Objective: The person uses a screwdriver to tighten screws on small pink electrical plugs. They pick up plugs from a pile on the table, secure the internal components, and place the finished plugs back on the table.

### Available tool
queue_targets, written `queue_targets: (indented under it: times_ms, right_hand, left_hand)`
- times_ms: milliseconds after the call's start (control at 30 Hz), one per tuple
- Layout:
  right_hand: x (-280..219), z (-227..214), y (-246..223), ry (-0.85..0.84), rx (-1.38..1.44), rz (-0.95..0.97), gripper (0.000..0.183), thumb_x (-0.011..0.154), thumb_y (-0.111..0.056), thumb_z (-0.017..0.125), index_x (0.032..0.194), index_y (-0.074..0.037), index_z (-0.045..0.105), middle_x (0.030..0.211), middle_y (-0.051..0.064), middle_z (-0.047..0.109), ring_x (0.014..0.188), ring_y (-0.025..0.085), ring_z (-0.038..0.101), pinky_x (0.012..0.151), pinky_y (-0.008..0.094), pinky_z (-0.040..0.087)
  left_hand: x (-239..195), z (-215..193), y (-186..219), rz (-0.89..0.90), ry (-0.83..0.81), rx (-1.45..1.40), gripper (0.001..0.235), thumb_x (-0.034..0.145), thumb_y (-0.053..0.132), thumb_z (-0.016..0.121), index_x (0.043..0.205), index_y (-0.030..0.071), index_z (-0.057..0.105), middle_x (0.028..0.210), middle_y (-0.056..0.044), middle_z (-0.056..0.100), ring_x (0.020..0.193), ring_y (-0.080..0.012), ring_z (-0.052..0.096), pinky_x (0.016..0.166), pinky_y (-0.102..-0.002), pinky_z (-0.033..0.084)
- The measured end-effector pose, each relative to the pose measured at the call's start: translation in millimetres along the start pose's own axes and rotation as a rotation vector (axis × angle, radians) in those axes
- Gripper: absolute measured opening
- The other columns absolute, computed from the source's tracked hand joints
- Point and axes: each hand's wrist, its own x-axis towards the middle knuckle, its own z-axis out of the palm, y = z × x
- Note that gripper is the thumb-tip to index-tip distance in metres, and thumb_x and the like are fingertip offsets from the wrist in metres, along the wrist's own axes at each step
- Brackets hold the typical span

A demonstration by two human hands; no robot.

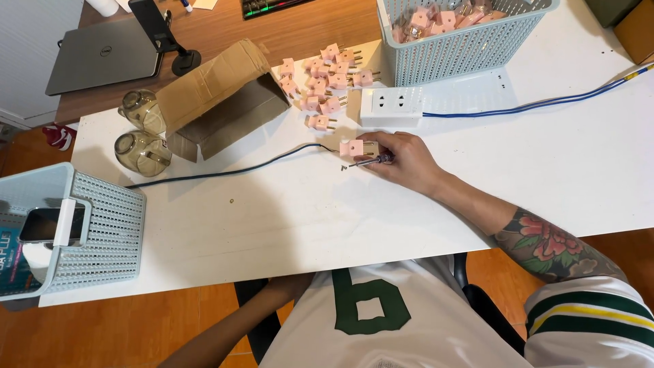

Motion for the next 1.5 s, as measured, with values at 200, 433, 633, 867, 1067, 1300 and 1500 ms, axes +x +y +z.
queue_targets:
  times_ms: [200,433,633,867,1067,1300,1500]
  right_hand:
    - [-1,0,8,-0.004,0.001,0.029,0.047,0.099,-0.029,0.093,0.136,-0.002,0.081,0.069,0.014,0.069,0.066,0.032,0.07,0.067,0.04,0.053]
    - [-2,3,10,-0.02,-0.054,-0.028,0.05,0.1,-0.036,0.091,0.141,-0.01,0.079,0.081,0.009,0.073,0.07,0.028,0.067,0.07,0.039,0.052]
    - [-2,3,-2,-0.003,-0.005,0.034,0.049,0.097,-0.031,0.094,0.138,-0.007,0.081,0.069,0.014,0.069,0.068,0.034,0.07,0.072,0.045,0.057]
    - [1,4,-19,-0.05,0.002,0.008,0.049,0.093,-0.029,0.097,0.134,-0.007,0.084,0.068,0.013,0.071,0.067,0.034,0.072,0.071,0.044,0.057]
    - [-5,8,-14,-0.059,-0.001,-0.028,0.049,0.094,-0.033,0.097,0.133,-0.006,0.083,0.067,0.011,0.069,0.065,0.031,0.07,0.07,0.042,0.058]
    - [-5,11,-12,-0.064,-0.001,-0.052,0.047,0.093,-0.029,0.097,0.132,-0.006,0.084,0.065,0.011,0.07,0.065,0.03,0.071,0.069,0.041,0.058]
    - [-5,8,-20,-0.062,0.006,-0.06,0.046,0.093,-0.025,0.096,0.132,-0.003,0.083,0.065,0.012,0.07,0.064,0.032,0.07,0.07,0.042,0.057]
  left_hand:
    - [-7,-199,59,0.065,-0.133,0.109,0.079,0.115,0.034,0.053,0.181,0.004,0.02,0.178,-0.024,0.041,0.158,-0.0405,0.046,0.128,-0.053,0.038]
    - [-34,-348,147,0.111,0.09,0.07,0.033,0.113,0.016,0.055,0.14,0.006,0.072,0.119,-0.02,0.081,0.106,-0.0404,0.077,0.095,-0.052,0.058]
    - [90,-390,50,0.235,0.991,0.408,0.067,0.102,0.044,0.087,0.151,0.011,0.055,0.134,-0.01,0.063,0.13,-0.0342,0.063,0.109,-0.052,0.048]
    - [141,-371,27,0.429,1.178,0.169,0.094,0.09,0.049,0.101,0.162,0.013,0.054,0.14,-0.007,0.07,0.133,-0.0289,0.068,0.116,-0.047,0.047]
    - [151,-366,23,0.522,1.167,0.182,0.065,0.101,0.035,0.091,0.156,0.011,0.066,0.13,-0.008,0.075,0.124,-0.0273,0.074,0.11,-0.046,0.053]
    - [162,-361,8,0.562,1.166,0.194,0.052,0.105,0.029,0.087,0.153,0.012,0.073,0.126,-0.005,0.076,0.119,-0.0245,0.076,0.109,-0.042,0.055]
    - [158,-362,15,0.593,1.145,0.139,0.047,0.108,0.021,0.084,0.152,0.009,0.073,0.127,-0.008,0.077,0.122,-0.0273,0.077,0.112,-0.044,0.055]
